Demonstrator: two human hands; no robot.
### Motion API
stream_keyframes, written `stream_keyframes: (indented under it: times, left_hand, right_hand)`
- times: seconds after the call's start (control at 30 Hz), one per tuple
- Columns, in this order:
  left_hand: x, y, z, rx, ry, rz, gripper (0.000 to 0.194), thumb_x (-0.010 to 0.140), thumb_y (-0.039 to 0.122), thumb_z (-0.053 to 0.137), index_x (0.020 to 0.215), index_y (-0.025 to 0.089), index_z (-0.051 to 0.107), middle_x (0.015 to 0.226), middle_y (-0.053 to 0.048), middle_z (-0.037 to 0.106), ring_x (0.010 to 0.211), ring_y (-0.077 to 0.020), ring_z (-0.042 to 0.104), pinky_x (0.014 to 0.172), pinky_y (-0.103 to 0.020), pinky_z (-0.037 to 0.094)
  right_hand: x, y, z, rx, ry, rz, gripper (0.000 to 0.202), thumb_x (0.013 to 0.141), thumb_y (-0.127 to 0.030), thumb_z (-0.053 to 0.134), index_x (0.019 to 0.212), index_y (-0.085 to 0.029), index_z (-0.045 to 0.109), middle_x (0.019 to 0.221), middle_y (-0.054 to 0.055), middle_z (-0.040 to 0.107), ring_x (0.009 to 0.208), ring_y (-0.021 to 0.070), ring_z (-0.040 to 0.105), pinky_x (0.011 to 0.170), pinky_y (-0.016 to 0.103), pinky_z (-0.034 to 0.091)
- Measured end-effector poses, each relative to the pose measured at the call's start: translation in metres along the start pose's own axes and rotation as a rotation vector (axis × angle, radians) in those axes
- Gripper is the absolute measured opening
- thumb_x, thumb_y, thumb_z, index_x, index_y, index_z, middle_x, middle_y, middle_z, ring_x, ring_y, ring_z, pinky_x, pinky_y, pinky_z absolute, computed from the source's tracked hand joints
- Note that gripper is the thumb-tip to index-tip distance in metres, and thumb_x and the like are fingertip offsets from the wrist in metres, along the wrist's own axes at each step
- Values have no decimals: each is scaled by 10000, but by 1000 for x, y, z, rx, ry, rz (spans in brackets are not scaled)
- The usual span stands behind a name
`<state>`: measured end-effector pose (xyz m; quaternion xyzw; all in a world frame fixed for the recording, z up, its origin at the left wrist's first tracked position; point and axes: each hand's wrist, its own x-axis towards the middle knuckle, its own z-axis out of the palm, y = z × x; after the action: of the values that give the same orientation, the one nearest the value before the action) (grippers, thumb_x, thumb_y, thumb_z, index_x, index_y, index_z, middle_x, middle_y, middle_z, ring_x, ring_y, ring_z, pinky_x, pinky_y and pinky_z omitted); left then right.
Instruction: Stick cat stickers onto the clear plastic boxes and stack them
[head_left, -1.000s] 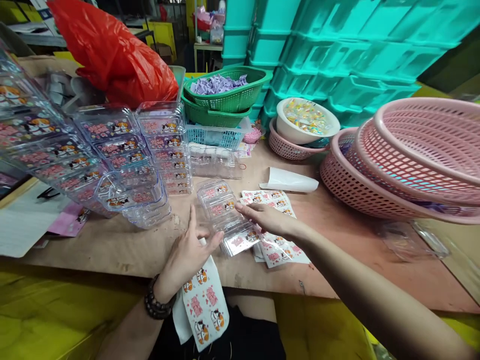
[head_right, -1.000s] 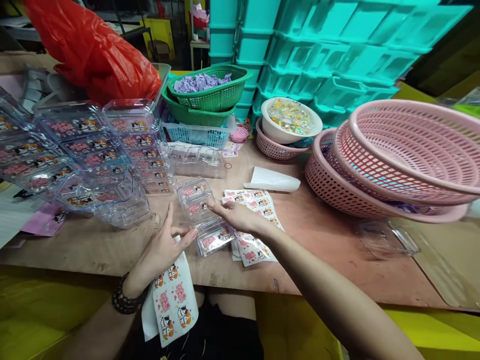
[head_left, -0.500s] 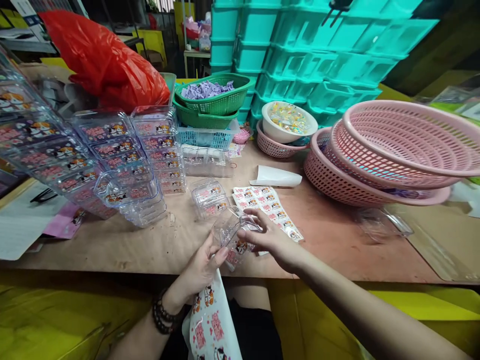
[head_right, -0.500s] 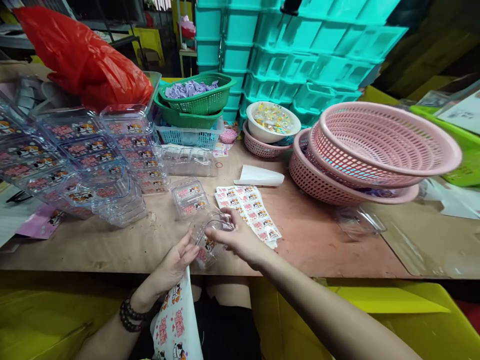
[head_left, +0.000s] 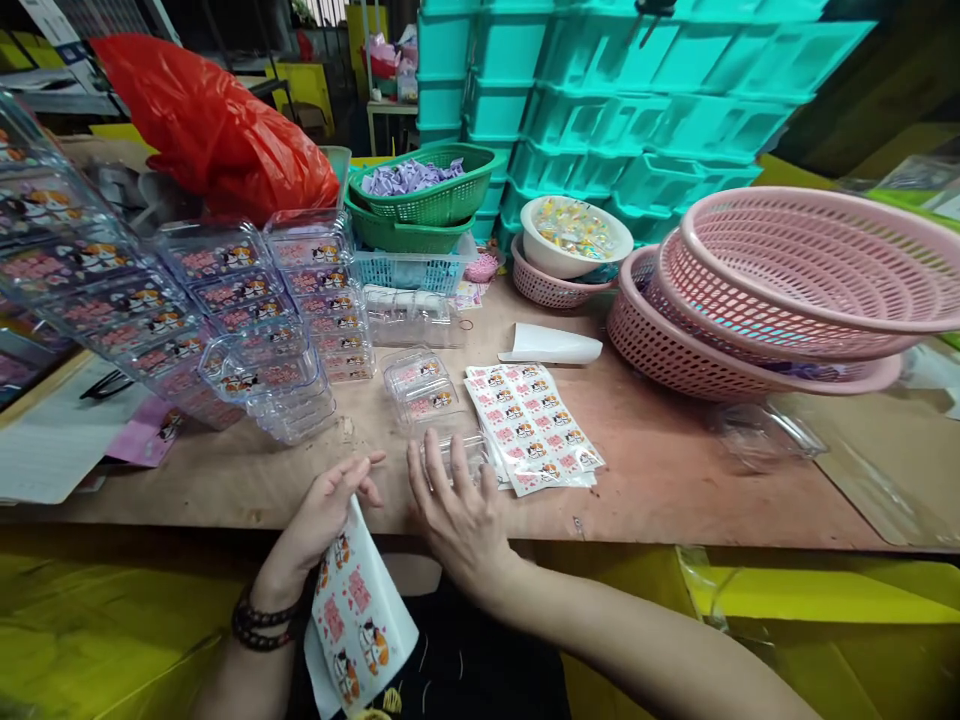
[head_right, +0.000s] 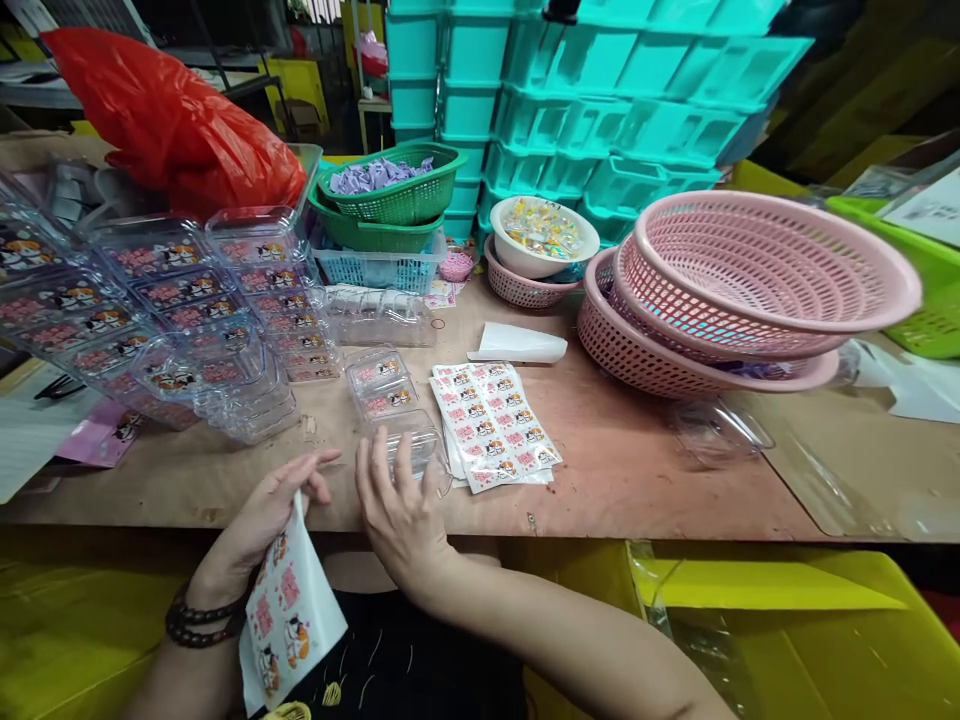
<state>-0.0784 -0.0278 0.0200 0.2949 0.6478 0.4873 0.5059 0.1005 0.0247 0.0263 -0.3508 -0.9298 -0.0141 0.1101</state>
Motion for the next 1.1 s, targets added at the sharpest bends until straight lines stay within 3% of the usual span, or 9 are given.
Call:
stream_keyframes:
  times: [0.13,0.23,0.33,0.43,0.53,0.6,0.83,1.0,1.1]
  left_hand:
    - [2,11,-1,-76,299,129,619,784,705,578,898,109,699,471,94,349,382,-64,277,396,-218,214]
    - [-1,16,14,-42,453,281,535,828,667,552,761,147,660,480,72,369,420,-80,332,418,-224,266]
    - [-10,17,33,-7,483,385,486,885,599,539,654,174,590,525,37,458,488,-92,430,471,-219,353]
    - [-20,19,43,-102,328,372,475,826,597,642,626,176,550,531,36,512,463,-74,448,445,-194,370]
    - [-24,22,38,-189,-74,192,480,596,477,886,873,168,645,630,30,647,491,-100,564,473,-202,477]
    - [-24,22,33,-195,-229,65,589,530,376,940,1003,163,662,785,-21,741,630,-158,678,599,-259,573]
    - [-24,15,36,-181,-230,17,387,653,448,878,851,132,773,800,-70,783,667,-151,692,663,-247,574]
    - [-26,14,42,-125,-233,105,335,712,428,843,877,141,794,820,-66,786,697,-144,693,689,-230,566]
    - [-28,9,48,-84,-253,128,338,747,451,813,854,131,791,808,-73,784,684,-155,691,675,-244,567]
  right_hand:
    - [5,2,-9,184,52,33,491,996,-370,462,1458,-210,508,1536,173,466,1361,383,483,1017,574,412]
    - [4,20,-41,519,129,220,359,1010,-369,420,1270,-245,635,1384,140,612,1283,316,543,1033,507,420]
    - [-2,32,-72,919,-58,244,329,889,-443,630,1157,-253,636,1145,86,686,1056,249,637,891,389,516]
    - [-11,36,-81,1164,-331,285,245,791,-422,736,898,-229,630,849,20,668,758,180,629,694,319,527]
    - [-18,42,-74,1394,-359,490,297,787,-467,738,852,-219,589,751,-5,629,607,133,564,548,270,478]
    - [-21,49,-69,1457,-350,571,373,737,-513,781,853,-211,595,731,-11,621,592,123,553,523,254,458]
    - [-29,67,-72,1306,-309,470,277,770,-426,776,873,-193,669,825,27,683,752,162,631,648,278,512]
    - [-31,72,-82,1140,-487,374,218,857,-405,679,909,-196,713,817,40,711,721,170,643,626,286,518]
    - [-32,66,-83,1067,-334,329,282,796,-412,751,998,-217,723,945,63,727,868,209,669,712,311,555]
